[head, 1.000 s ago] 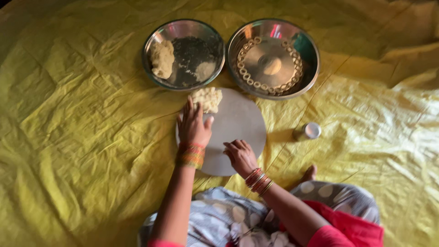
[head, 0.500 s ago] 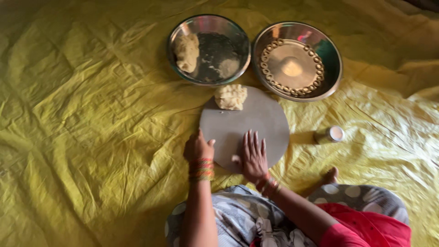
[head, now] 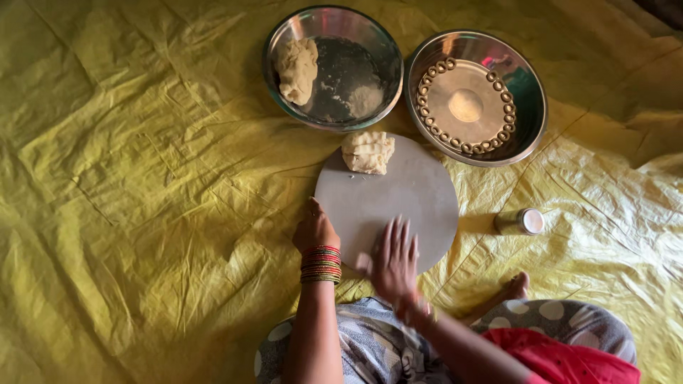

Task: The person sits on the floor and rolls small pieces of dough into thin ropes on a round board. They then join the ends of the ropes to form small rings and place them into a metal bowl. The process is repeated with multiple pieces of dough.

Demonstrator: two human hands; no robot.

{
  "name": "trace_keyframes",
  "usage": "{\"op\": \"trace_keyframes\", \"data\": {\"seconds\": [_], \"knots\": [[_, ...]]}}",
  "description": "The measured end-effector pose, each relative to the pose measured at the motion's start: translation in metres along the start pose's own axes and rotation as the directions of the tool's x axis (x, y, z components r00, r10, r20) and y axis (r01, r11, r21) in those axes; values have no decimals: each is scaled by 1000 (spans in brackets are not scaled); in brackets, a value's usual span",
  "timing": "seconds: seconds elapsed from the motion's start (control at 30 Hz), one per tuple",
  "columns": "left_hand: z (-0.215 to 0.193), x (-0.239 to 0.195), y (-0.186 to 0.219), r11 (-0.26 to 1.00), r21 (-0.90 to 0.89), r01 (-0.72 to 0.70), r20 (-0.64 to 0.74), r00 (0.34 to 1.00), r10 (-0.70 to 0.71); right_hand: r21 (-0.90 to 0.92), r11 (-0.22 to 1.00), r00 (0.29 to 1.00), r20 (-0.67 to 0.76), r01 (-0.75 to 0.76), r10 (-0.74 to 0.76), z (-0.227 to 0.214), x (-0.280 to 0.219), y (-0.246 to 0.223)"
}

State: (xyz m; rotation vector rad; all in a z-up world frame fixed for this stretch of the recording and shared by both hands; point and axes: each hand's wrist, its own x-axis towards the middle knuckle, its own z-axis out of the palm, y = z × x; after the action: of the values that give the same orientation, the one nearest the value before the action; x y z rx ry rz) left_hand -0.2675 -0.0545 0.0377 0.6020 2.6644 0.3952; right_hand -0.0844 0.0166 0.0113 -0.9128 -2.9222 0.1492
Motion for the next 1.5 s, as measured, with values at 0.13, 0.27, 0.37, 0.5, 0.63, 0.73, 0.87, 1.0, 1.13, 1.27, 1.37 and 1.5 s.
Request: {"op": "trace_keyframes", "data": {"seconds": [0.13, 0.27, 0.37, 0.5, 0.63, 0.73, 0.87, 1.0, 1.13, 1.27, 1.37, 1.5], "knots": [[4, 1, 5, 997, 44, 58, 70, 996, -61, -57, 998, 999, -30, 16, -18, -2, 25, 16], [-6, -1, 4, 997, 5, 77, 117, 990, -77, 82, 964, 958, -120, -253, 262, -24, 148, 52], [-9, -3, 4, 999, -25, 42, 29, 999, -41, 89, 947, 939, -132, -308, 318, -36, 148, 47], [-3, 0, 2, 999, -43, 13, -43, 999, -15, -275, 956, 985, 102, -105, 138, -26, 46, -5], [6, 2, -1, 999, -32, 37, -6, 999, -37, 88, 996, 1000, 22, 7, -9, -23, 8, -15], [6, 0, -2, 999, -17, 32, -25, 999, -33, -54, 978, 979, 14, -201, 202, -32, 87, 26], [-4, 4, 2, 998, -8, 59, 23, 998, -59, 74, 878, 881, 71, -472, 468, -47, 166, 63], [-14, 9, 4, 995, -12, 96, 124, 988, -94, -44, 960, 961, -28, -277, 276, -32, 97, 23], [-12, 8, 1, 996, -31, 78, 83, 994, -75, 178, 984, 999, -37, -20, 27, -10, -4, -23], [-10, 5, 1, 997, -32, 77, 100, 992, -73, 158, 987, 999, 33, 30, -36, -11, -15, -3], [-15, 6, 4, 995, -54, 89, 92, 992, -84, 267, 964, 999, 43, 16, -28, -22, -6, 18], [-19, 1, 3, 990, -110, 92, 92, 992, -82, 327, 943, 997, -75, 57, -34, -36, 2, 47]]}}
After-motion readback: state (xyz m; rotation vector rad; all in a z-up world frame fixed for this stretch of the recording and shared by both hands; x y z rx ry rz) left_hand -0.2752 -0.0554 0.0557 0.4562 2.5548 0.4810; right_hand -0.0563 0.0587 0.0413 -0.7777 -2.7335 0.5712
